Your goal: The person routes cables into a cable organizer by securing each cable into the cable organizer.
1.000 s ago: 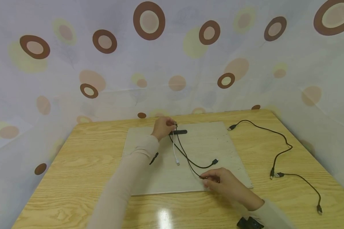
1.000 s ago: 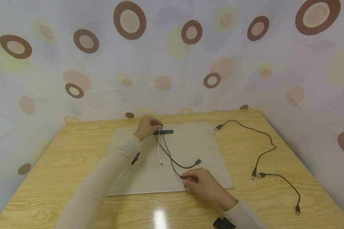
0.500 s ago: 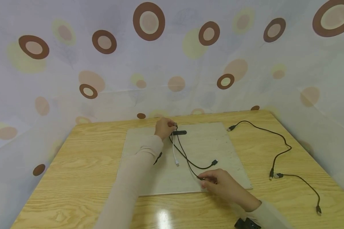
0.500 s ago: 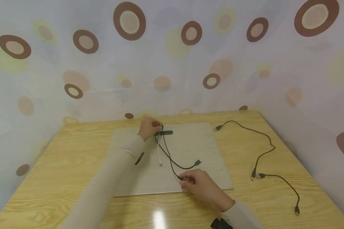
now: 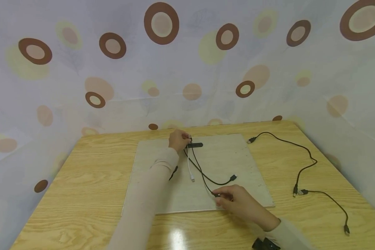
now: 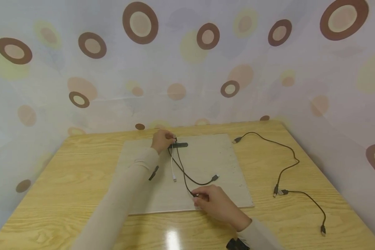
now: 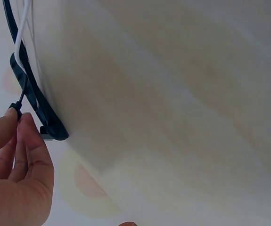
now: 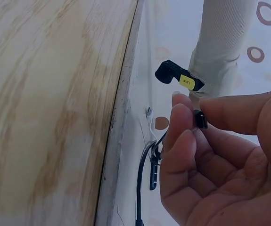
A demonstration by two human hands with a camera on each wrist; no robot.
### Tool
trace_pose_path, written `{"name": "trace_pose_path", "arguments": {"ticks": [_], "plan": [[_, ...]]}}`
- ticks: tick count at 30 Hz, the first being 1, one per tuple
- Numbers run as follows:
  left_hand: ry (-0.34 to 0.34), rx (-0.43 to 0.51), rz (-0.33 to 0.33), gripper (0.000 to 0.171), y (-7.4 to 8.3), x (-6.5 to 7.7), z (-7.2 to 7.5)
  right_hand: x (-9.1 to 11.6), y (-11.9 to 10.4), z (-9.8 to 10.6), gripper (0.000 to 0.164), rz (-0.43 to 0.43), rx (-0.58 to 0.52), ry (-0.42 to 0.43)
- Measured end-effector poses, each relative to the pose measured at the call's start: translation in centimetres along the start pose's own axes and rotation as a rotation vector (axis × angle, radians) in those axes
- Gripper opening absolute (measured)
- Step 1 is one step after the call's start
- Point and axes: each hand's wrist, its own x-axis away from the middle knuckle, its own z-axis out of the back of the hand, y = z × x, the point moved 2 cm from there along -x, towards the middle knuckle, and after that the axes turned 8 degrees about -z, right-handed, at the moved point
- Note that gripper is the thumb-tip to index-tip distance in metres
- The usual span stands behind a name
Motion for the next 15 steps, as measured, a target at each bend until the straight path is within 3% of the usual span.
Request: {"name": "trace_pose_path", "arguments": {"ticks": [7, 15], "plan": [[0.011, -0.022, 0.010, 0.017, 0.19, 0.00, 0.09, -0.03, -0.08, -0.05, 0.032, -0.017, -0.014, -0.006], [0.001, -0.083, -0.024, 0.017, 0.18, -0.31, -0.21, 0.03, -0.02, -0.14, 0.032, -0.019, -0.030, -0.013]]}}
